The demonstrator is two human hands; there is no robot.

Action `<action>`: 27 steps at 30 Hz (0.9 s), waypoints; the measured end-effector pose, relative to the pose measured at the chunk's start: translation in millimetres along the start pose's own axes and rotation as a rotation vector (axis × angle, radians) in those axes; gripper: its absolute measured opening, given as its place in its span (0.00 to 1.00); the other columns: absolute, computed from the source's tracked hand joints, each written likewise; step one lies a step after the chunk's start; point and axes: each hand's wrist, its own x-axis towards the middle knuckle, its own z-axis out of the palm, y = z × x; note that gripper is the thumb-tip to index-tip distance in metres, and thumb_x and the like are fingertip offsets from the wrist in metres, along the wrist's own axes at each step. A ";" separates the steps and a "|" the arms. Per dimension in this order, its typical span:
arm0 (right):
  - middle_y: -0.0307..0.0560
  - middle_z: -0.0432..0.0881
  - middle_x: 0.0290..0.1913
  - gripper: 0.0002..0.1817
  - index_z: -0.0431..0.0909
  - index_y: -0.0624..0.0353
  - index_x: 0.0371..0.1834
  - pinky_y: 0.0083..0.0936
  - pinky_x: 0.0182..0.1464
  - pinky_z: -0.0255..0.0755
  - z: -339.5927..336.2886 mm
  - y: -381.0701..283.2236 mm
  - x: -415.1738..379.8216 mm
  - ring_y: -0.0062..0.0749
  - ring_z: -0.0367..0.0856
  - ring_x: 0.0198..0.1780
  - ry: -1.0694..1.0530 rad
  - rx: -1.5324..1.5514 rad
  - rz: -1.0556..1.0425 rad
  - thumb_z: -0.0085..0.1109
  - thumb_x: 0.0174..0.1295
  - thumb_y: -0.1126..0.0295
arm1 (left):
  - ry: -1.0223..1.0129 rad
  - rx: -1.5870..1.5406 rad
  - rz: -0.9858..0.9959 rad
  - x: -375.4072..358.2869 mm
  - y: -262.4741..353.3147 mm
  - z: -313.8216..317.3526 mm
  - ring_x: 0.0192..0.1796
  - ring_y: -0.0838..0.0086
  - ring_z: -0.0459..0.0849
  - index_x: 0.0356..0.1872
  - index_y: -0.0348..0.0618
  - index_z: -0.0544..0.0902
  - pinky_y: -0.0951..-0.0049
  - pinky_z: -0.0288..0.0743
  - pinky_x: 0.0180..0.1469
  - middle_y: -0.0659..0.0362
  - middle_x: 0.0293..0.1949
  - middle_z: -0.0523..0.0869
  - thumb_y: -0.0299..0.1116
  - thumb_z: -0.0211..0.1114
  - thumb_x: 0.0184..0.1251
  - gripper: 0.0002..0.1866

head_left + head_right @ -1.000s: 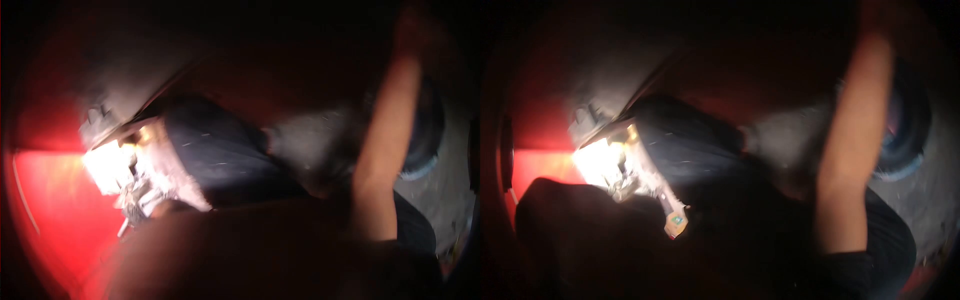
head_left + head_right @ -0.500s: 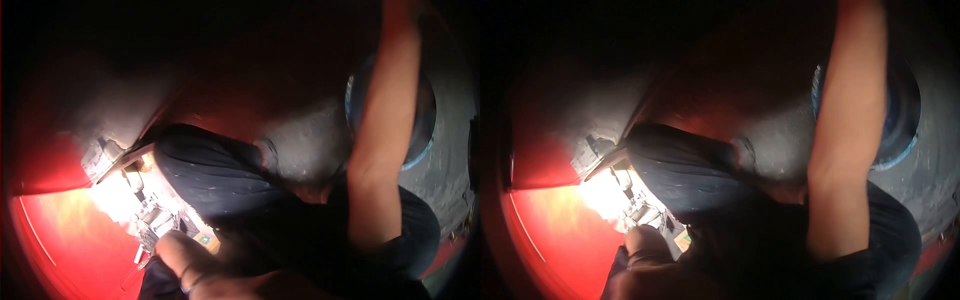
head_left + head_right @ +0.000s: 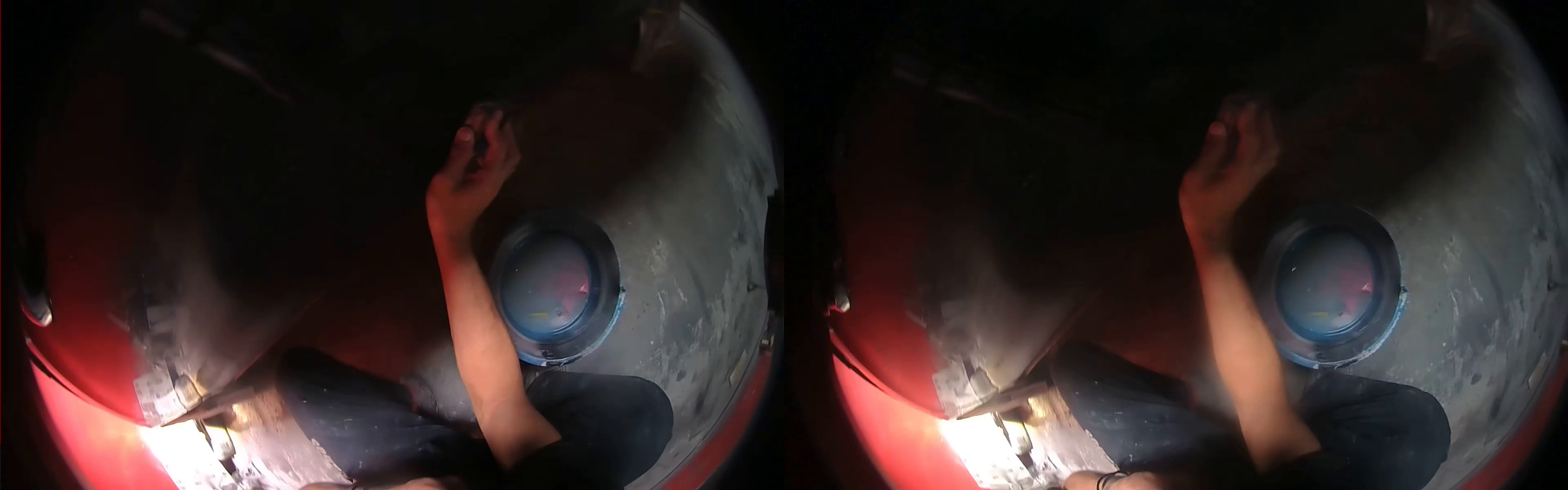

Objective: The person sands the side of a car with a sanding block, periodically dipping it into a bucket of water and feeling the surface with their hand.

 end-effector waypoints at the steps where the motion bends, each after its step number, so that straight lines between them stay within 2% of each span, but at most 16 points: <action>1: 0.65 0.84 0.72 0.21 0.84 0.66 0.72 0.55 0.77 0.68 4.2 0.9 6.8 0.64 0.79 0.74 0.050 -0.006 -0.022 0.60 0.87 0.62 | -0.007 0.005 -0.007 -0.4 2.8 -2.1 0.65 0.47 0.92 0.61 0.29 0.93 0.46 0.81 0.73 0.44 0.58 0.96 0.44 0.77 0.75 0.26; 3: 0.67 0.84 0.74 0.21 0.84 0.66 0.73 0.57 0.78 0.68 1.8 48.5 69.9 0.65 0.78 0.75 -0.022 0.032 0.033 0.60 0.86 0.64 | -0.006 0.041 -0.035 1.2 -4.5 -8.0 0.66 0.46 0.92 0.61 0.30 0.93 0.45 0.81 0.74 0.44 0.58 0.96 0.44 0.77 0.75 0.27; 7: 0.68 0.83 0.75 0.21 0.84 0.66 0.73 0.59 0.77 0.68 11.4 54.5 109.7 0.66 0.77 0.76 0.016 -0.041 0.167 0.61 0.85 0.67 | 0.041 0.207 -0.104 -9.7 10.5 -17.7 0.66 0.46 0.92 0.61 0.30 0.93 0.45 0.80 0.74 0.44 0.59 0.96 0.45 0.77 0.74 0.27; 8: 0.69 0.82 0.75 0.20 0.84 0.65 0.74 0.58 0.76 0.68 7.5 41.9 83.6 0.66 0.78 0.76 0.042 -0.091 0.053 0.61 0.85 0.68 | 0.111 0.375 -0.150 -18.2 13.9 -22.3 0.67 0.46 0.92 0.61 0.30 0.93 0.45 0.80 0.74 0.44 0.59 0.96 0.45 0.77 0.74 0.27; 9: 0.63 0.85 0.71 0.23 0.81 0.62 0.79 0.54 0.77 0.70 5.6 28.5 51.0 0.62 0.80 0.74 0.087 -0.066 -0.002 0.60 0.87 0.67 | 0.216 0.626 -0.209 -28.9 19.3 -29.5 0.67 0.46 0.92 0.61 0.30 0.93 0.45 0.80 0.74 0.44 0.59 0.96 0.45 0.77 0.74 0.27; 10: 0.62 0.83 0.75 0.25 0.78 0.59 0.83 0.55 0.79 0.67 -5.9 5.3 13.9 0.61 0.77 0.77 0.037 -0.028 0.034 0.61 0.86 0.69 | 0.323 0.984 -0.278 -41.2 22.7 -39.7 0.67 0.46 0.92 0.61 0.30 0.93 0.45 0.80 0.75 0.44 0.59 0.96 0.45 0.78 0.74 0.27; 11: 0.61 0.82 0.76 0.25 0.78 0.59 0.83 0.54 0.80 0.66 -14.3 -11.8 -18.6 0.60 0.77 0.78 0.005 0.006 0.092 0.62 0.86 0.70 | 0.406 1.378 -0.375 -55.5 24.4 -48.3 0.69 0.45 0.90 0.58 0.37 0.95 0.43 0.79 0.76 0.46 0.60 0.96 0.46 0.79 0.70 0.24; 12: 0.60 0.83 0.76 0.25 0.79 0.58 0.83 0.54 0.80 0.66 -10.6 -7.5 -8.7 0.60 0.77 0.78 0.029 -0.002 0.090 0.62 0.86 0.69 | 0.357 1.686 -0.479 -69.8 28.8 -61.4 0.73 0.45 0.87 0.56 0.41 0.96 0.43 0.75 0.79 0.48 0.62 0.95 0.47 0.79 0.69 0.22; 13: 0.60 0.83 0.75 0.25 0.79 0.58 0.83 0.54 0.80 0.66 -8.9 -1.8 -0.6 0.60 0.77 0.78 0.048 -0.012 0.091 0.62 0.86 0.69 | 0.381 1.774 -0.507 -96.4 27.9 -79.5 0.75 0.46 0.85 0.55 0.43 0.96 0.44 0.73 0.81 0.49 0.63 0.95 0.46 0.79 0.70 0.21; 14: 0.60 0.84 0.75 0.25 0.79 0.58 0.83 0.54 0.80 0.66 -11.2 6.3 5.2 0.60 0.78 0.78 0.056 -0.023 0.096 0.62 0.86 0.69 | 0.459 1.815 -0.486 -125.0 22.3 -96.3 0.73 0.46 0.86 0.55 0.42 0.96 0.44 0.73 0.80 0.49 0.63 0.94 0.48 0.78 0.71 0.22; 17: 0.65 0.82 0.77 0.22 0.84 0.59 0.77 0.56 0.79 0.66 7.2 70.1 116.2 0.64 0.77 0.77 0.099 -0.073 0.217 0.61 0.86 0.64 | 0.534 1.779 -0.473 -184.7 6.8 -121.1 0.67 0.45 0.87 0.56 0.45 0.95 0.42 0.74 0.75 0.52 0.61 0.94 0.52 0.75 0.75 0.22; 20: 0.65 0.81 0.77 0.21 0.84 0.59 0.76 0.56 0.78 0.66 7.7 69.9 125.6 0.63 0.77 0.77 0.111 -0.082 0.224 0.59 0.87 0.64 | 0.620 1.836 -0.458 -213.3 -12.2 -135.2 0.63 0.45 0.88 0.55 0.46 0.95 0.42 0.76 0.72 0.50 0.58 0.95 0.51 0.71 0.75 0.22; 22: 0.68 0.81 0.77 0.24 0.82 0.57 0.81 0.55 0.77 0.68 -3.4 30.4 54.2 0.65 0.78 0.76 0.080 -0.079 0.130 0.61 0.86 0.66 | 0.608 1.842 -0.473 -207.2 -12.7 -143.5 0.60 0.46 0.90 0.55 0.47 0.95 0.43 0.77 0.69 0.49 0.54 0.95 0.50 0.69 0.74 0.21; 23: 0.68 0.81 0.77 0.25 0.81 0.56 0.82 0.54 0.77 0.69 -10.0 9.6 16.9 0.66 0.78 0.76 0.086 0.065 0.072 0.63 0.85 0.67 | 0.601 1.810 -0.456 -176.0 -6.9 -135.8 0.56 0.46 0.91 0.52 0.48 0.95 0.44 0.79 0.65 0.48 0.49 0.96 0.47 0.67 0.73 0.19; 24: 0.71 0.80 0.78 0.24 0.79 0.58 0.82 0.54 0.78 0.68 -18.3 -6.2 -28.5 0.69 0.78 0.76 -0.022 0.044 0.108 0.60 0.86 0.68 | 0.577 1.831 -0.457 -162.9 -6.3 -136.8 0.54 0.46 0.91 0.51 0.48 0.95 0.45 0.80 0.64 0.49 0.47 0.95 0.47 0.66 0.73 0.18; 27: 0.67 0.83 0.75 0.23 0.82 0.58 0.79 0.54 0.76 0.71 -20.6 -15.6 -4.6 0.65 0.79 0.76 0.025 -0.040 0.132 0.60 0.86 0.68 | 0.490 1.896 -0.464 -147.3 -0.1 -141.5 0.51 0.45 0.91 0.49 0.47 0.94 0.45 0.81 0.63 0.49 0.45 0.95 0.47 0.64 0.74 0.18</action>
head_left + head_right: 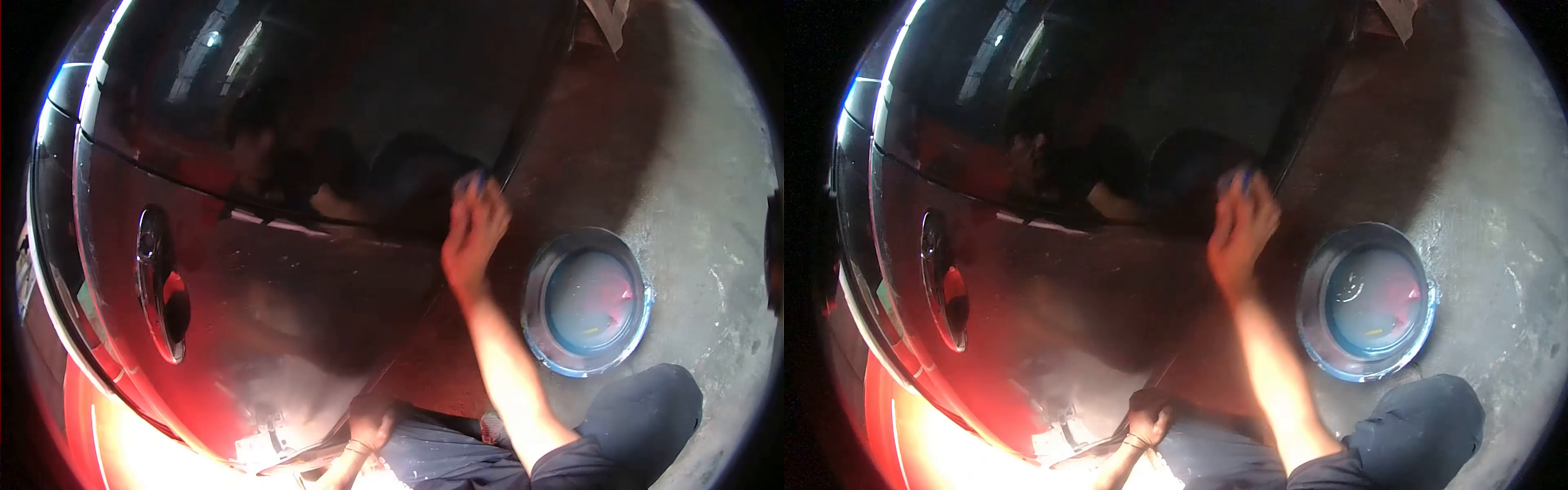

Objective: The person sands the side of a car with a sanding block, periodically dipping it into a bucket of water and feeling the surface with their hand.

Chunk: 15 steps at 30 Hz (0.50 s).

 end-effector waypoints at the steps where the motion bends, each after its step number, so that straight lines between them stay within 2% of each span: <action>1: 0.65 0.84 0.74 0.22 0.82 0.58 0.78 0.53 0.76 0.72 10.5 14.4 42.6 0.63 0.80 0.76 0.032 -0.042 -0.029 0.60 0.86 0.67 | -0.015 0.021 0.026 -2.1 3.4 -2.7 0.51 0.45 0.91 0.49 0.47 0.94 0.44 0.81 0.62 0.49 0.46 0.95 0.47 0.64 0.74 0.18; 3: 0.63 0.86 0.72 0.22 0.83 0.60 0.78 0.54 0.75 0.72 34.7 53.2 113.8 0.61 0.80 0.75 0.114 -0.081 -0.012 0.61 0.85 0.67 | -0.057 0.023 0.066 -7.9 -0.3 1.6 0.53 0.45 0.91 0.49 0.45 0.94 0.44 0.80 0.65 0.48 0.48 0.95 0.46 0.64 0.75 0.18; 6: 0.63 0.82 0.77 0.22 0.82 0.57 0.79 0.56 0.74 0.69 38.6 62.0 138.0 0.64 0.77 0.75 0.068 -0.071 0.090 0.60 0.86 0.65 | -0.117 0.027 0.089 -26.5 -10.2 4.8 0.56 0.44 0.92 0.50 0.43 0.94 0.43 0.79 0.69 0.47 0.51 0.96 0.42 0.66 0.76 0.16; 8: 0.70 0.81 0.76 0.24 0.80 0.60 0.82 0.56 0.74 0.68 19.9 23.9 61.4 0.67 0.77 0.74 0.061 -0.007 -0.074 0.58 0.87 0.66 | -0.115 -0.022 0.085 -20.2 -9.7 6.9 0.59 0.46 0.90 0.52 0.46 0.94 0.42 0.76 0.71 0.48 0.53 0.95 0.47 0.63 0.78 0.19; 9: 0.73 0.79 0.76 0.26 0.79 0.59 0.84 0.55 0.76 0.67 5.1 11.7 11.6 0.68 0.77 0.74 -0.027 -0.053 -0.071 0.59 0.87 0.66 | -0.120 -0.028 0.080 -14.7 -9.0 8.5 0.60 0.47 0.88 0.52 0.48 0.94 0.40 0.73 0.72 0.50 0.53 0.94 0.51 0.61 0.79 0.21; 11: 0.70 0.78 0.78 0.27 0.79 0.55 0.84 0.55 0.77 0.66 -8.0 1.4 -52.2 0.65 0.77 0.76 -0.071 0.208 -0.011 0.63 0.85 0.66 | -0.098 -0.010 0.088 -6.9 -3.7 8.7 0.60 0.47 0.89 0.52 0.48 0.94 0.41 0.74 0.71 0.50 0.53 0.94 0.51 0.61 0.79 0.21; 13: 0.67 0.78 0.78 0.25 0.79 0.57 0.82 0.55 0.78 0.68 -7.9 4.3 -25.6 0.63 0.77 0.77 -0.074 -0.017 -0.012 0.63 0.85 0.68 | -0.100 -0.019 0.097 4.0 2.9 3.8 0.59 0.48 0.90 0.51 0.49 0.94 0.42 0.76 0.69 0.51 0.53 0.95 0.51 0.61 0.80 0.20; 15: 0.67 0.78 0.78 0.25 0.80 0.56 0.82 0.56 0.78 0.67 9.5 24.4 31.6 0.65 0.76 0.77 -0.043 0.008 0.008 0.63 0.85 0.65 | -0.135 -0.073 0.097 6.8 13.1 -5.5 0.57 0.49 0.91 0.51 0.49 0.94 0.44 0.78 0.67 0.51 0.51 0.95 0.50 0.62 0.80 0.20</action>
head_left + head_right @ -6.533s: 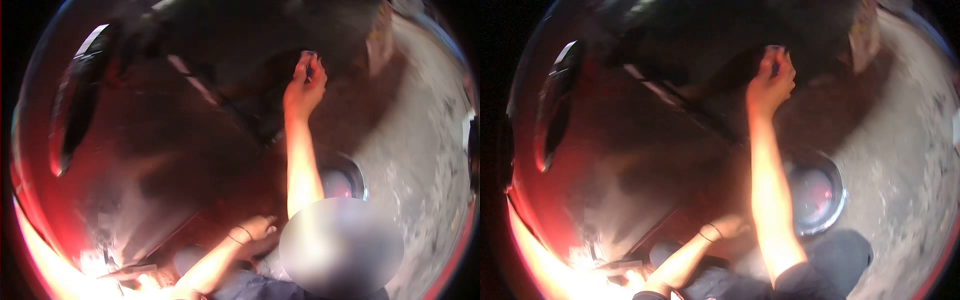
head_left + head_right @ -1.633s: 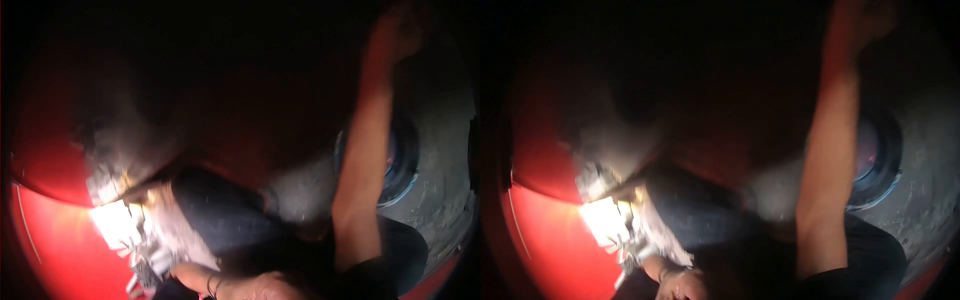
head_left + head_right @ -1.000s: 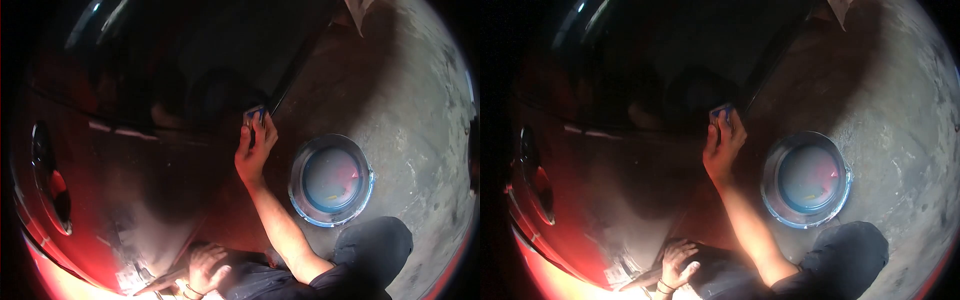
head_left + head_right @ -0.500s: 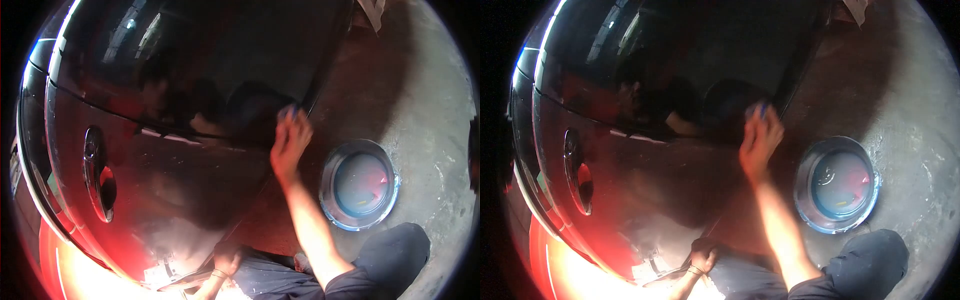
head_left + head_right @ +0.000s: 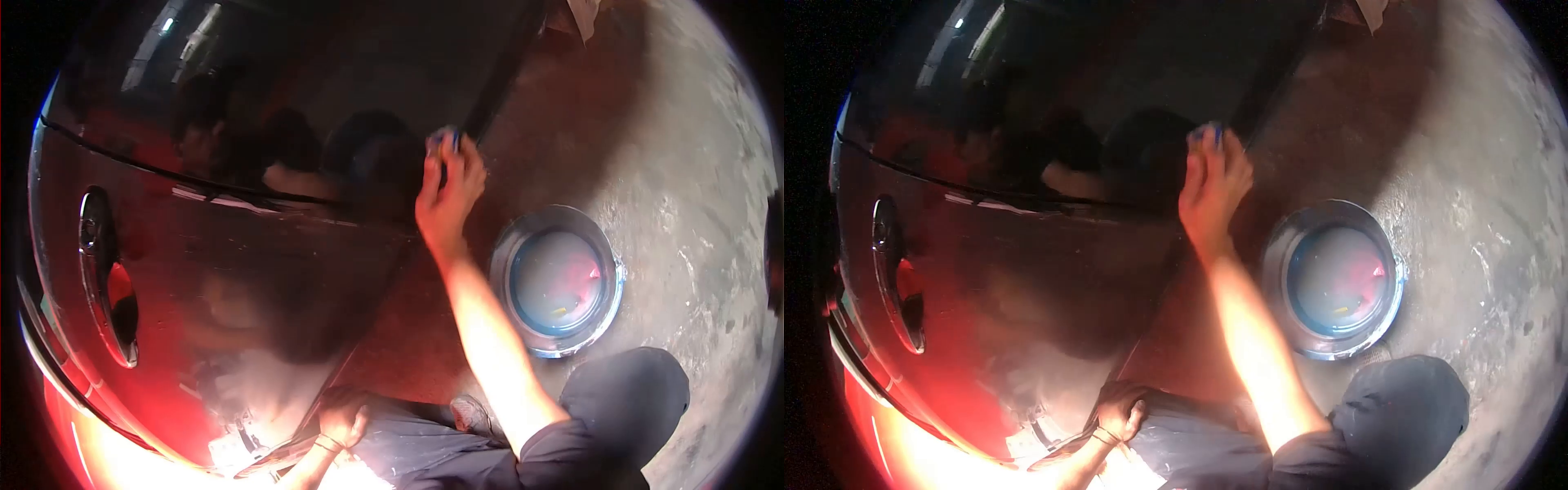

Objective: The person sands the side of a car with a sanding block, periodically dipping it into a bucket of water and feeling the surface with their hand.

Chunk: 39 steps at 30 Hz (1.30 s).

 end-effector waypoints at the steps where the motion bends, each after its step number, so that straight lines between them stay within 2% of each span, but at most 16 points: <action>1: 0.68 0.78 0.78 0.25 0.80 0.56 0.82 0.57 0.78 0.66 1.7 11.3 13.4 0.66 0.76 0.77 0.012 0.003 -0.002 0.64 0.85 0.64 | 0.043 -0.001 0.006 -5.0 -1.9 5.6 0.56 0.49 0.92 0.51 0.48 0.95 0.46 0.79 0.65 0.51 0.51 0.95 0.49 0.61 0.81 0.20; 4: 0.67 0.78 0.79 0.26 0.80 0.56 0.82 0.57 0.78 0.66 1.3 -1.8 -16.2 0.66 0.75 0.78 0.064 0.009 -0.017 0.62 0.85 0.64 | 0.157 0.035 -0.027 -40.9 -8.7 9.0 0.55 0.49 0.93 0.50 0.46 0.95 0.49 0.81 0.64 0.50 0.50 0.96 0.47 0.63 0.80 0.18; 6: 0.67 0.79 0.78 0.25 0.79 0.57 0.83 0.57 0.79 0.66 -7.6 -9.6 -42.8 0.65 0.76 0.77 -0.011 0.033 -0.018 0.60 0.86 0.65 | 0.172 0.048 -0.052 -51.5 -17.1 17.3 0.56 0.48 0.93 0.48 0.43 0.95 0.49 0.81 0.68 0.48 0.52 0.97 0.45 0.67 0.78 0.17; 8: 0.67 0.79 0.78 0.25 0.79 0.57 0.83 0.57 0.79 0.65 -9.7 -13.9 -49.3 0.65 0.76 0.78 -0.007 0.141 -0.056 0.60 0.86 0.66 | 0.107 0.047 -0.051 -51.0 -24.2 19.9 0.57 0.48 0.93 0.50 0.45 0.94 0.47 0.80 0.66 0.49 0.52 0.96 0.45 0.65 0.78 0.17; 10: 0.65 0.78 0.80 0.24 0.80 0.53 0.81 0.57 0.80 0.64 -2.2 9.4 -5.6 0.63 0.75 0.79 -0.017 0.025 -0.058 0.63 0.86 0.64 | 0.075 0.075 -0.060 -68.2 -23.3 15.8 0.58 0.49 0.92 0.51 0.45 0.94 0.45 0.79 0.67 0.50 0.53 0.95 0.45 0.65 0.77 0.17; 14: 0.63 0.77 0.82 0.23 0.82 0.51 0.78 0.55 0.80 0.63 -7.6 21.8 2.9 0.63 0.75 0.80 -0.075 0.038 -0.149 0.65 0.84 0.63 | 0.112 0.147 0.033 -54.6 -11.2 5.9 0.59 0.46 0.92 0.53 0.42 0.92 0.45 0.79 0.68 0.47 0.56 0.95 0.45 0.67 0.78 0.18; 18: 0.61 0.78 0.82 0.22 0.82 0.51 0.77 0.51 0.80 0.63 -18.6 21.6 -68.7 0.59 0.76 0.79 -0.129 0.121 -0.164 0.67 0.82 0.69 | 0.104 0.115 0.070 -41.7 -7.8 1.6 0.60 0.45 0.92 0.50 0.42 0.93 0.46 0.79 0.69 0.47 0.56 0.95 0.45 0.68 0.76 0.17; 25: 0.61 0.79 0.81 0.24 0.82 0.51 0.76 0.49 0.77 0.66 -4.4 1.8 -32.8 0.60 0.78 0.76 -0.089 0.080 -0.249 0.69 0.78 0.73 | 0.204 0.040 0.089 -25.6 -18.2 4.8 0.59 0.46 0.92 0.47 0.43 0.93 0.46 0.81 0.66 0.47 0.53 0.95 0.44 0.68 0.75 0.16; 28: 0.59 0.81 0.79 0.25 0.82 0.51 0.75 0.51 0.76 0.69 -44.4 1.6 -37.1 0.62 0.79 0.75 -0.298 -0.021 -0.242 0.71 0.76 0.73 | -0.068 -0.036 0.004 -18.4 -43.4 9.7 0.63 0.49 0.89 0.49 0.49 0.94 0.43 0.76 0.70 0.52 0.57 0.94 0.45 0.71 0.72 0.14; 29: 0.59 0.84 0.74 0.23 0.84 0.52 0.73 0.53 0.74 0.72 -63.6 -3.0 -32.4 0.63 0.82 0.72 -0.315 -0.080 -0.241 0.72 0.76 0.73 | -0.066 -0.028 -0.019 -9.9 -46.3 19.5 0.64 0.48 0.88 0.51 0.49 0.94 0.42 0.76 0.70 0.52 0.57 0.94 0.45 0.70 0.74 0.15; 31: 0.58 0.87 0.70 0.19 0.86 0.56 0.69 0.48 0.72 0.76 -109.2 -1.0 -17.0 0.57 0.85 0.69 -0.275 -0.173 -0.131 0.72 0.77 0.72 | -0.076 -0.016 -0.058 14.7 -48.2 36.1 0.65 0.47 0.88 0.55 0.50 0.93 0.41 0.77 0.68 0.50 0.57 0.93 0.46 0.68 0.78 0.16; 32: 0.56 0.88 0.67 0.18 0.87 0.59 0.66 0.41 0.69 0.79 -130.1 2.1 -17.2 0.50 0.87 0.68 -0.195 -0.108 0.154 0.73 0.77 0.70 | -0.157 -0.049 -0.090 41.9 -34.2 37.9 0.68 0.45 0.87 0.62 0.49 0.90 0.42 0.77 0.71 0.47 0.61 0.92 0.48 0.66 0.80 0.20; 33: 0.54 0.90 0.66 0.17 0.87 0.61 0.66 0.37 0.68 0.80 -154.7 15.3 -12.7 0.44 0.88 0.67 -0.148 -0.053 0.239 0.71 0.78 0.69 | -0.241 -0.083 -0.121 75.6 -8.3 41.6 0.70 0.43 0.87 0.69 0.49 0.88 0.43 0.77 0.73 0.43 0.64 0.91 0.49 0.64 0.83 0.23; 35: 0.60 0.94 0.59 0.17 0.89 0.60 0.63 0.40 0.73 0.78 -206.8 41.8 -4.6 0.45 0.92 0.63 -0.305 -0.305 0.485 0.66 0.79 0.63 | -0.347 -0.716 -0.150 145.2 49.0 76.3 0.78 0.37 0.83 0.90 0.45 0.67 0.50 0.73 0.84 0.31 0.78 0.81 0.65 0.50 0.91 0.41; 37: 0.61 0.95 0.63 0.20 0.91 0.50 0.64 0.49 0.75 0.78 -245.0 84.7 -5.9 0.59 0.92 0.66 -0.681 -0.857 0.619 0.70 0.74 0.56 | -0.401 -0.647 -0.146 192.3 99.8 126.5 0.78 0.33 0.82 0.90 0.32 0.62 0.45 0.75 0.81 0.24 0.76 0.80 0.73 0.46 0.89 0.52; 39: 0.61 0.93 0.66 0.20 0.93 0.44 0.64 0.55 0.79 0.76 -250.4 85.3 -9.6 0.60 0.91 0.69 -0.805 -1.184 0.533 0.72 0.71 0.55 | -0.271 -0.926 -0.024 215.6 150.2 165.7 0.67 0.28 0.89 0.79 0.27 0.71 0.40 0.81 0.72 0.22 0.61 0.89 0.67 0.51 0.91 0.45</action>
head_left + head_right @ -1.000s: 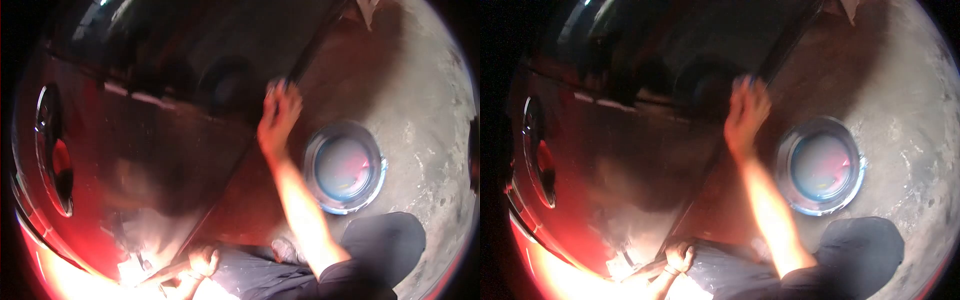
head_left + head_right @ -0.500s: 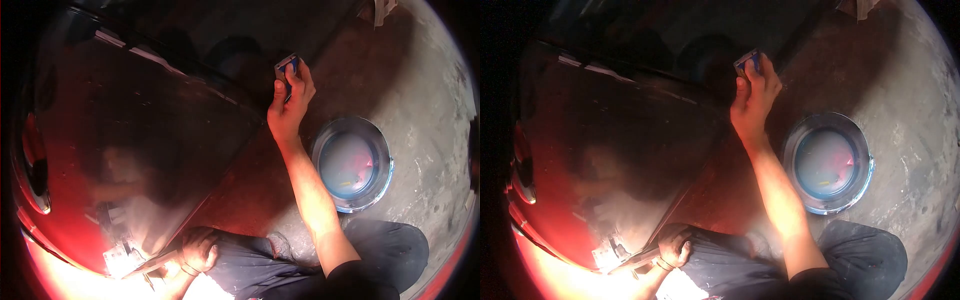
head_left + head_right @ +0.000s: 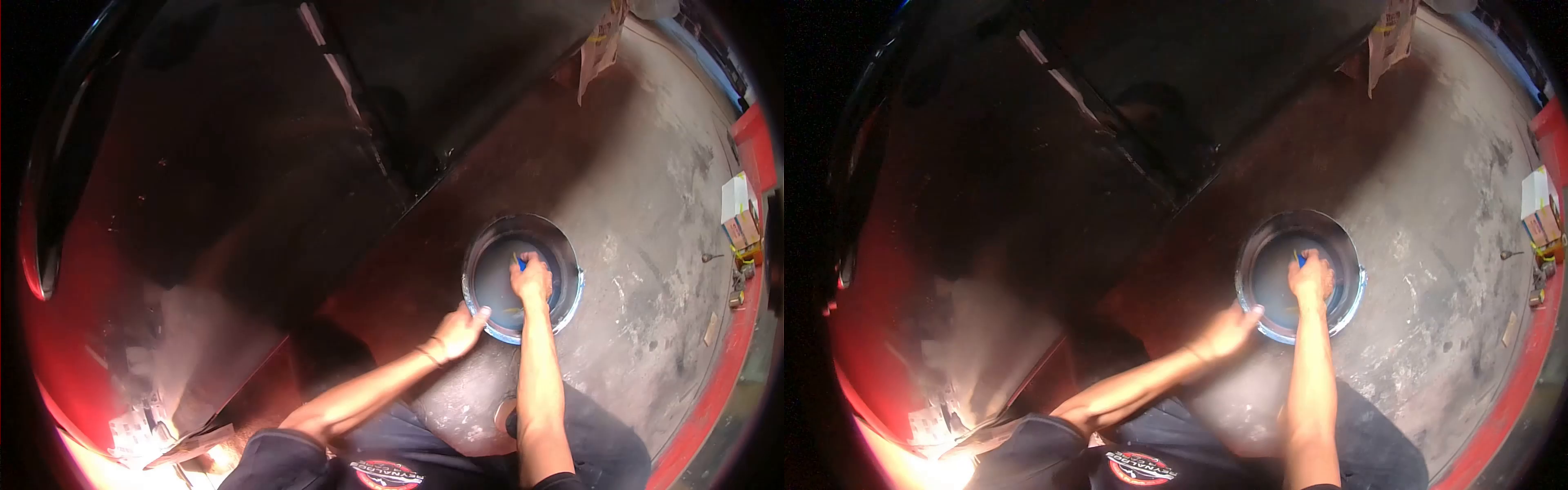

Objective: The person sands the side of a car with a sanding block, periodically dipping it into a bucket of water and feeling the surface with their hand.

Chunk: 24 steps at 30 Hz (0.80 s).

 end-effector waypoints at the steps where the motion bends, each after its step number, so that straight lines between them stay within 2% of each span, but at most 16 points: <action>1: 0.60 0.93 0.67 0.21 0.93 0.43 0.65 0.56 0.80 0.76 10.0 6.2 6.7 0.59 0.91 0.70 -0.013 -0.170 -0.008 0.73 0.71 0.56 | 0.236 -0.080 -0.002 14.9 -19.0 42.5 0.63 0.28 0.90 0.71 0.27 0.75 0.39 0.83 0.69 0.25 0.56 0.91 0.60 0.56 0.92 0.37; 3: 0.58 0.91 0.71 0.22 0.93 0.40 0.68 0.54 0.79 0.78 24.0 21.5 34.6 0.57 0.88 0.74 -0.271 -0.479 -0.143 0.74 0.72 0.53 | 0.278 -0.139 -0.104 21.5 -14.5 59.9 0.61 0.30 0.92 0.67 0.27 0.76 0.41 0.84 0.65 0.28 0.54 0.92 0.54 0.59 0.92 0.32; 4: 0.57 0.90 0.73 0.23 0.92 0.39 0.69 0.53 0.78 0.79 26.2 27.4 41.0 0.55 0.87 0.76 -0.404 -0.628 -0.207 0.74 0.73 0.51 | 0.276 -0.157 -0.052 20.8 -12.1 64.5 0.60 0.30 0.92 0.66 0.26 0.76 0.42 0.85 0.65 0.28 0.53 0.92 0.54 0.59 0.92 0.32; 7: 0.54 0.91 0.72 0.25 0.91 0.33 0.72 0.55 0.77 0.79 -3.1 10.6 49.4 0.56 0.86 0.77 -0.311 -0.545 0.027 0.74 0.72 0.51 | 0.278 -0.205 0.078 45.1 3.7 64.1 0.60 0.32 0.93 0.66 0.25 0.76 0.44 0.85 0.64 0.29 0.52 0.93 0.55 0.59 0.92 0.33; 8: 0.54 0.88 0.76 0.23 0.93 0.36 0.70 0.58 0.79 0.75 -28.9 -1.4 41.3 0.55 0.81 0.81 -0.226 -0.431 0.036 0.73 0.72 0.55 | 0.265 -0.228 0.107 60.6 6.3 68.8 0.60 0.33 0.93 0.66 0.25 0.76 0.44 0.85 0.64 0.29 0.52 0.93 0.56 0.59 0.92 0.34; 9: 0.51 0.90 0.73 0.21 0.93 0.37 0.67 0.56 0.80 0.74 -49.4 -6.8 34.3 0.55 0.81 0.81 -0.115 -0.352 0.014 0.72 0.72 0.53 | 0.250 -0.258 0.139 71.1 9.3 69.0 0.61 0.33 0.93 0.65 0.25 0.76 0.45 0.85 0.63 0.29 0.52 0.93 0.57 0.59 0.92 0.34; 11: 0.54 0.93 0.65 0.23 0.93 0.40 0.64 0.54 0.72 0.81 -92.7 -32.4 19.3 0.58 0.90 0.69 0.052 -0.110 -0.025 0.75 0.69 0.48 | 0.090 -0.256 0.143 85.5 18.7 49.3 0.61 0.33 0.92 0.66 0.26 0.77 0.44 0.84 0.65 0.29 0.53 0.93 0.58 0.58 0.91 0.35; 12: 0.57 0.93 0.62 0.23 0.92 0.43 0.63 0.54 0.70 0.82 -101.9 -42.4 16.4 0.61 0.91 0.65 0.161 0.050 -0.139 0.74 0.71 0.46 | -0.107 -0.092 0.090 88.6 22.1 25.3 0.66 0.37 0.91 0.73 0.30 0.77 0.45 0.81 0.72 0.31 0.59 0.92 0.60 0.55 0.93 0.37; 13: 0.58 0.93 0.64 0.24 0.91 0.46 0.64 0.52 0.71 0.81 -113.2 -68.5 1.8 0.62 0.91 0.66 0.298 0.256 -0.289 0.72 0.73 0.45 | -0.135 0.034 0.240 96.1 5.0 22.2 0.65 0.36 0.91 0.74 0.33 0.80 0.43 0.81 0.72 0.32 0.57 0.93 0.57 0.57 0.92 0.34; 15: 0.52 0.91 0.66 0.21 0.88 0.54 0.69 0.41 0.70 0.82 -113.5 -122.4 -10.4 0.46 0.91 0.65 0.471 0.729 -0.606 0.75 0.79 0.58 | -0.295 0.280 0.434 54.6 17.0 -23.0 0.63 0.36 0.91 0.71 0.37 0.85 0.41 0.82 0.71 0.34 0.56 0.94 0.53 0.61 0.90 0.29; 16: 0.48 0.89 0.69 0.22 0.87 0.55 0.71 0.38 0.69 0.82 -109.0 -155.2 -22.8 0.41 0.90 0.67 0.429 1.062 -0.661 0.77 0.78 0.65 | -0.328 0.401 0.417 27.3 22.8 -44.0 0.60 0.38 0.92 0.63 0.36 0.89 0.42 0.84 0.67 0.36 0.54 0.95 0.54 0.64 0.88 0.27; 17: 0.49 0.86 0.72 0.22 0.86 0.55 0.72 0.36 0.69 0.82 -108.9 -182.6 -37.9 0.41 0.87 0.71 0.511 1.066 -0.781 0.77 0.78 0.66 | -0.369 0.521 0.394 0.1 24.1 -58.9 0.57 0.39 0.94 0.54 0.36 0.92 0.43 0.87 0.63 0.38 0.51 0.95 0.54 0.66 0.86 0.26; 19: 0.52 0.82 0.78 0.24 0.84 0.54 0.73 0.36 0.69 0.80 -105.9 -234.3 -63.1 0.43 0.82 0.76 0.680 1.078 -1.039 0.78 0.76 0.69 | -0.513 0.804 0.274 -32.3 15.8 -71.3 0.56 0.43 0.95 0.49 0.37 0.95 0.45 0.87 0.63 0.42 0.49 0.97 0.54 0.67 0.85 0.25; 20: 0.50 0.77 0.81 0.26 0.80 0.59 0.77 0.32 0.68 0.85 -105.5 -252.3 -68.6 0.36 0.82 0.74 0.761 1.005 -1.141 0.76 0.79 0.72 | -0.594 0.850 0.216 -40.2 12.4 -75.1 0.56 0.44 0.95 0.48 0.37 0.95 0.46 0.87 0.63 0.42 0.49 0.97 0.53 0.68 0.85 0.25; 21: 0.51 0.76 0.81 0.27 0.80 0.58 0.77 0.33 0.71 0.83 -105.9 -266.4 -66.8 0.37 0.81 0.74 0.860 0.928 -1.201 0.77 0.78 0.71 | -0.676 0.898 0.159 -45.4 6.9 -78.3 0.56 0.45 0.96 0.47 0.38 0.96 0.46 0.87 0.63 0.42 0.49 0.97 0.53 0.69 0.85 0.24; 24: 0.58 0.71 0.83 0.26 0.78 0.58 0.78 0.35 0.74 0.77 -96.5 -294.5 -57.6 0.42 0.79 0.76 0.963 0.913 -1.288 0.73 0.80 0.73 | -0.459 0.709 0.069 -45.2 -63.9 -56.9 0.56 0.45 0.96 0.50 0.36 0.96 0.47 0.88 0.64 0.42 0.50 0.97 0.52 0.70 0.83 0.25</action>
